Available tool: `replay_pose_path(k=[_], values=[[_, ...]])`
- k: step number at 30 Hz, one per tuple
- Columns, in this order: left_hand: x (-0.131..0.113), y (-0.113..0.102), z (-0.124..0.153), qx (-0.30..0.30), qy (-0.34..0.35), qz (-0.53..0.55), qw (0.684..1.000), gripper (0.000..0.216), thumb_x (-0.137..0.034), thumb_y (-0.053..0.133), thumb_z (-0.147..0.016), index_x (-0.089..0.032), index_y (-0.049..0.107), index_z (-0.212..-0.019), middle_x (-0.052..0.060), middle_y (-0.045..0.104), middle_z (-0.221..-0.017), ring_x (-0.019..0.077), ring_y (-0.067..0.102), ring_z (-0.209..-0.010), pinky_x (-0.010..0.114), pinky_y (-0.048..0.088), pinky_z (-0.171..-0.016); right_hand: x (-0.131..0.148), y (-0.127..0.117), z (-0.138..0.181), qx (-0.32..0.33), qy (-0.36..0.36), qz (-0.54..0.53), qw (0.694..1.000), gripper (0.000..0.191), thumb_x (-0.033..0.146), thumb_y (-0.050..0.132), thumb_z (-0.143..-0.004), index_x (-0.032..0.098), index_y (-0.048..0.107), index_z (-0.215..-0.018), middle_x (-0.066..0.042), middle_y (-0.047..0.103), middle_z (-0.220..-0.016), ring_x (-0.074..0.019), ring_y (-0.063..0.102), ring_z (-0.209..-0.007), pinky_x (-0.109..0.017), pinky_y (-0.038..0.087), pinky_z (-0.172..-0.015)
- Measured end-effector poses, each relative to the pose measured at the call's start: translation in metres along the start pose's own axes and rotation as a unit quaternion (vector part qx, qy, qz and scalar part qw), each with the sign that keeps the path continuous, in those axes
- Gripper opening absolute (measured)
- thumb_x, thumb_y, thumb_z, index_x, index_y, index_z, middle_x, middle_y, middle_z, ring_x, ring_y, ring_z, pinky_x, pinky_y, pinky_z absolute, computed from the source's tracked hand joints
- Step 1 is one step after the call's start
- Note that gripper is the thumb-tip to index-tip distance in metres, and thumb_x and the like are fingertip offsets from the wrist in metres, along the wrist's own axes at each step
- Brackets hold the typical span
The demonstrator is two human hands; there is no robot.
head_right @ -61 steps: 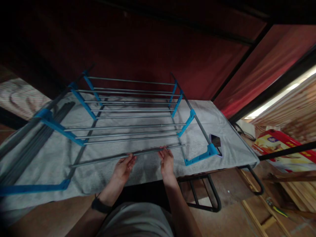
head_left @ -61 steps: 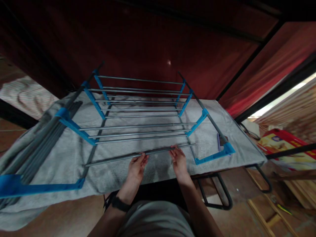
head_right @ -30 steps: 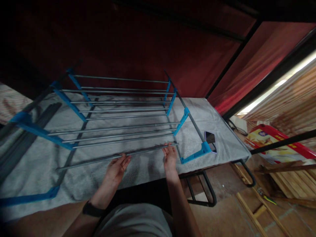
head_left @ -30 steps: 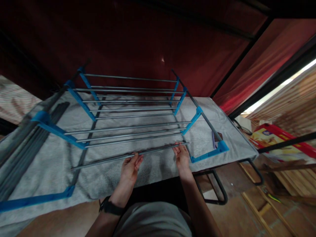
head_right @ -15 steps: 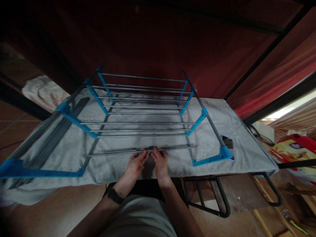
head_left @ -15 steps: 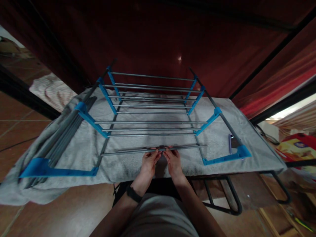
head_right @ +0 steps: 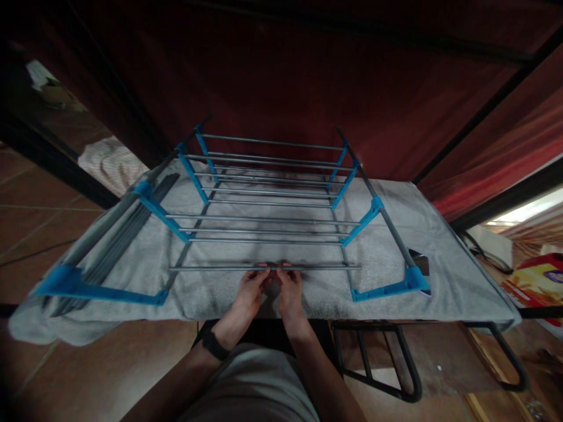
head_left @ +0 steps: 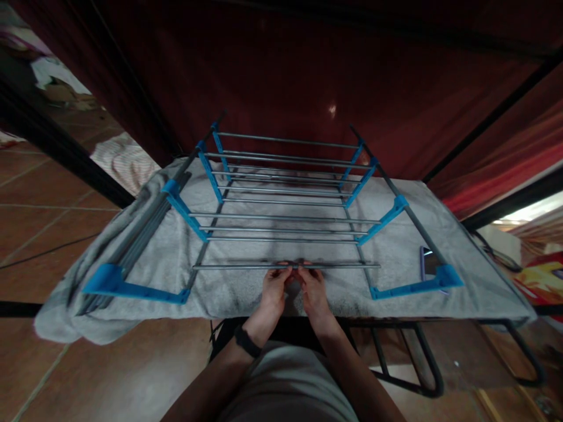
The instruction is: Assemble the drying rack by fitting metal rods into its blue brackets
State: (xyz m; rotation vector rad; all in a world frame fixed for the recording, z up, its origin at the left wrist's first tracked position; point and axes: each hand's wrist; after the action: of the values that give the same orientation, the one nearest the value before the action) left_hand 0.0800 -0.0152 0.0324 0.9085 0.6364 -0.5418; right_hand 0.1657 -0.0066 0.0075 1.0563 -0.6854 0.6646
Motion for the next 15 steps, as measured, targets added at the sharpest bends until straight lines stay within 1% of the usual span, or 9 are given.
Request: replay_pose_path(k=[5, 9, 12, 15], values=[[-0.005, 0.000, -0.001, -0.013, -0.017, 0.011, 1.000, 0.035, -0.031, 0.091, -0.054, -0.016, 0.066, -0.074, 0.002, 0.070, -0.069, 0.0148, 0.068, -0.064, 0.026, 0.051, -0.066, 0.004, -0.002, 0.000, 0.016, 0.017, -0.009, 1.000, 0.024, 0.023, 0.079, -0.066, 0.026, 0.065, -0.086, 0.003, 0.071, -0.085, -0.0146, 0.065, -0.078, -0.030, 0.052, -0.077], [-0.011, -0.001, -0.002, -0.020, -0.005, 0.016, 1.000, 0.035, -0.032, 0.091, -0.056, -0.016, 0.065, -0.071, 0.001, 0.068, -0.066, 0.0149, 0.067, -0.063, 0.025, 0.050, -0.062, 0.008, -0.002, -0.001, 0.008, 0.030, -0.026, 0.999, 0.019, 0.026, 0.078, -0.069, 0.025, 0.067, -0.085, 0.004, 0.070, -0.083, -0.0141, 0.066, -0.077, -0.030, 0.054, -0.078], [-0.017, 0.000, 0.000, -0.018, 0.021, -0.001, 1.000, 0.033, -0.031, 0.091, -0.057, -0.015, 0.067, -0.075, 0.001, 0.068, -0.068, 0.0151, 0.067, -0.064, 0.025, 0.048, -0.060, 0.013, 0.000, -0.001, 0.005, 0.047, -0.038, 0.998, 0.014, 0.026, 0.077, -0.072, 0.025, 0.067, -0.082, 0.003, 0.070, -0.083, -0.0145, 0.066, -0.076, -0.030, 0.055, -0.077], [-0.026, 0.007, 0.006, -0.017, 0.079, -0.039, 0.996, 0.028, -0.030, 0.087, -0.064, -0.017, 0.070, -0.081, 0.001, 0.069, -0.073, 0.0147, 0.066, -0.067, 0.025, 0.047, -0.061, 0.024, 0.004, 0.001, 0.012, 0.064, -0.051, 0.997, 0.013, 0.026, 0.075, -0.075, 0.024, 0.069, -0.086, 0.001, 0.071, -0.083, -0.0152, 0.067, -0.079, -0.030, 0.056, -0.077]])
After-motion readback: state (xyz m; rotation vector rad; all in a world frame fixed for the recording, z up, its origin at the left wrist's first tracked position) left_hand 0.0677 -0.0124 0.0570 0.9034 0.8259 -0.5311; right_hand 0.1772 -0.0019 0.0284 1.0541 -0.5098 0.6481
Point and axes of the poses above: each hand's wrist, its own z-axis away from the middle knuckle, its own y-axis out of the palm, x = y × z
